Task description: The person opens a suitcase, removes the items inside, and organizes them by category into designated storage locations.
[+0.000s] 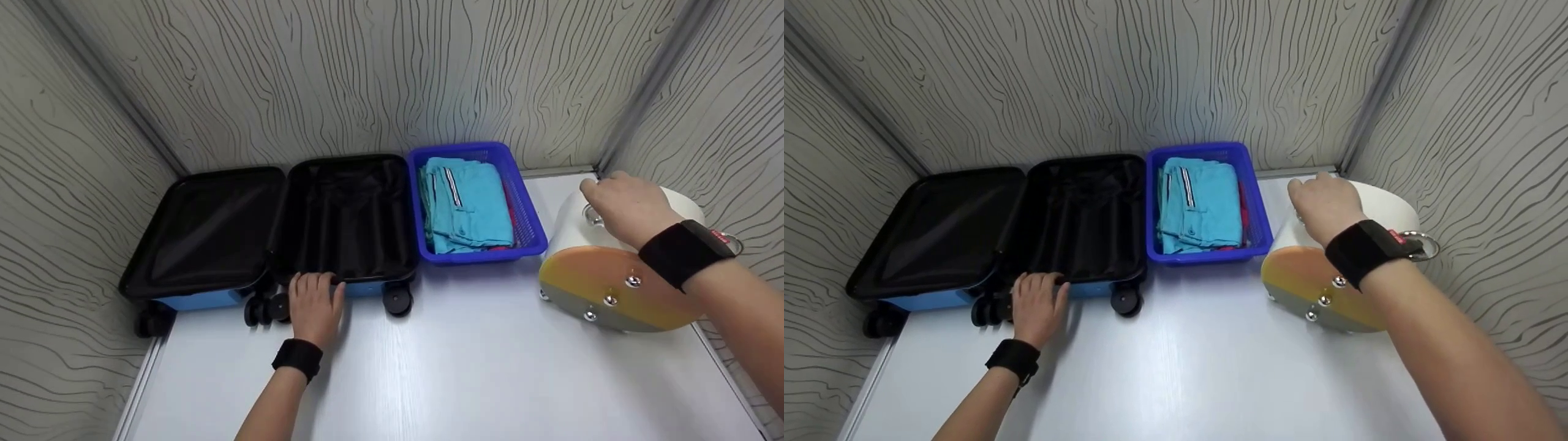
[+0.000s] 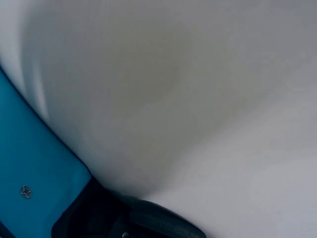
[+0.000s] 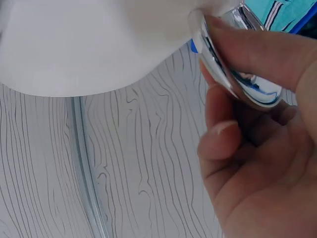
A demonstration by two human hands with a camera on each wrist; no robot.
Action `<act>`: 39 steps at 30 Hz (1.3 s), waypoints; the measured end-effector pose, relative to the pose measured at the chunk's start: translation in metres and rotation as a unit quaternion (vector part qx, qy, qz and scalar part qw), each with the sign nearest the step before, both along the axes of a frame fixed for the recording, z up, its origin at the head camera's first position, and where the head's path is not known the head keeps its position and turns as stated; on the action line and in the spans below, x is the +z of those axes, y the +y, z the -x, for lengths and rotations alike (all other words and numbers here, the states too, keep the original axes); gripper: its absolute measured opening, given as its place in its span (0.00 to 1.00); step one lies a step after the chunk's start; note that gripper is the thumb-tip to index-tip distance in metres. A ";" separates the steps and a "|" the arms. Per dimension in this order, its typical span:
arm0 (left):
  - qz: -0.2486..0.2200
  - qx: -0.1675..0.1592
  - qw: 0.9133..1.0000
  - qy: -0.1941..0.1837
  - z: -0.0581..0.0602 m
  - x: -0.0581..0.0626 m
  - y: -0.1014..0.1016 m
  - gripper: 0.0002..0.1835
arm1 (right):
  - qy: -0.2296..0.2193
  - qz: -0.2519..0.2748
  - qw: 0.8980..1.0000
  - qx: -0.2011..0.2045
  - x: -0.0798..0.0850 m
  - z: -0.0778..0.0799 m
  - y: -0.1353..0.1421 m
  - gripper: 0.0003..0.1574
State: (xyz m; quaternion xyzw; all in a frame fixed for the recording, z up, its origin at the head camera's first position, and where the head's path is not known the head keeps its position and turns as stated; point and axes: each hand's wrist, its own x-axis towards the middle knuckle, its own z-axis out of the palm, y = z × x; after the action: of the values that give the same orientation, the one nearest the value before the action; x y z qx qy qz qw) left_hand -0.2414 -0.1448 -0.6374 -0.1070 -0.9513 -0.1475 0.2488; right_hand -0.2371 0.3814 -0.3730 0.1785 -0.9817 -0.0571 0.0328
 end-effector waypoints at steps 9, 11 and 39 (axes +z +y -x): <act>-0.002 0.000 1.000 0.012 -0.002 -0.002 -0.002 0.21 | 0.044 0.014 0.999 -0.017 -0.008 0.013 0.008 0.17; 0.000 0.000 1.000 0.009 -0.003 -0.002 -0.002 0.21 | 0.050 0.021 0.998 -0.021 -0.010 0.016 0.009 0.17; -0.005 0.006 1.000 -0.004 -0.006 -0.001 -0.002 0.22 | 0.157 0.104 0.978 -0.092 -0.031 0.050 0.000 0.06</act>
State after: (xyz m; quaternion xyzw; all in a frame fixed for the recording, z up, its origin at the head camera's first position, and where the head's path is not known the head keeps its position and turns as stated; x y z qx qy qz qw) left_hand -0.2355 -0.1465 -0.6385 -0.0998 -0.9521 -0.1512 0.2464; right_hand -0.2875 0.3814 -0.4037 0.0719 -0.9771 0.0154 0.1999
